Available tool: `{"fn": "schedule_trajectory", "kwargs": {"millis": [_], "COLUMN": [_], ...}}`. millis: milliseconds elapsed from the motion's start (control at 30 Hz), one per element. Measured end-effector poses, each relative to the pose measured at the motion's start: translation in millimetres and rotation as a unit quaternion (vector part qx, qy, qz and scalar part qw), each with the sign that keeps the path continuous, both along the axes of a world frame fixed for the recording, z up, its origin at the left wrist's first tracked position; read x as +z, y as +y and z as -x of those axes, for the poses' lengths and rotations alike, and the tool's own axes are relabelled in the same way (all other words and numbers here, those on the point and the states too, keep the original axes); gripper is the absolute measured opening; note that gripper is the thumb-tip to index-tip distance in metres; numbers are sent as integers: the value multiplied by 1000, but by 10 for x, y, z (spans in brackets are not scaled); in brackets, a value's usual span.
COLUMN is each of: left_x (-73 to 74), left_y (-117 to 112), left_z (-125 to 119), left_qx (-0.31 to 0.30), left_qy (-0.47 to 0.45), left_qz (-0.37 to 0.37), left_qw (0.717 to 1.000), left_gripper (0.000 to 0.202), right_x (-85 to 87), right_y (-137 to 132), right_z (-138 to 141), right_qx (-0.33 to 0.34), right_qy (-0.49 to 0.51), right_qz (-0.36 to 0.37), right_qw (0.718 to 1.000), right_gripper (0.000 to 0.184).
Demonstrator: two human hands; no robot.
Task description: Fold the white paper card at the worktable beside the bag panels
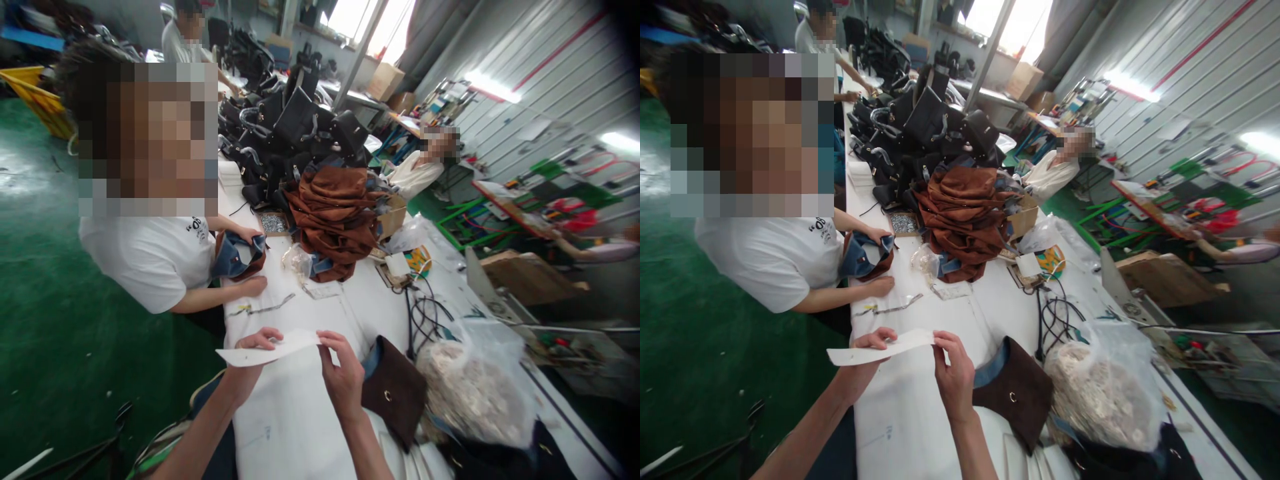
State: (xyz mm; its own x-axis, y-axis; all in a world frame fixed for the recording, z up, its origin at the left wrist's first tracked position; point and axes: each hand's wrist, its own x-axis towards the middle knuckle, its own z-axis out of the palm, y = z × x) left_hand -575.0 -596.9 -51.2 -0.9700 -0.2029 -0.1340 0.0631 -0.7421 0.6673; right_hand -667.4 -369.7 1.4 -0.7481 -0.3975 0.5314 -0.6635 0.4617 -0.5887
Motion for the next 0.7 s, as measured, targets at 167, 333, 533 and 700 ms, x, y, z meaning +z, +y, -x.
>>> {"fn": "schedule_trajectory", "kwargs": {"millis": [167, 333, 533, 700], "left_x": [-61, 15, 19, -32], "left_y": [40, 71, 105, -11], "left_z": [-29, -4, 117, 188], "left_qx": [-6, 5, 67, 101], "left_qy": [16, -43, -115, -175], "left_qz": [15, 23, 70, 88], "left_qw": [1000, 999, 989, 975], "left_gripper": [8, 21, 42, 60], "right_x": [38, 50, -102, -135], "right_y": [-9, -21, 75, 8], "right_z": [-4, -17, 78, 157], "right_qx": [-5, 9, 45, 50], "right_qy": [-8, -5, -35, -135], "right_qz": [1, -33, -47, 1], "right_qw": [1000, 999, 997, 990], "right_gripper": [19, 23, 13, 18]}}
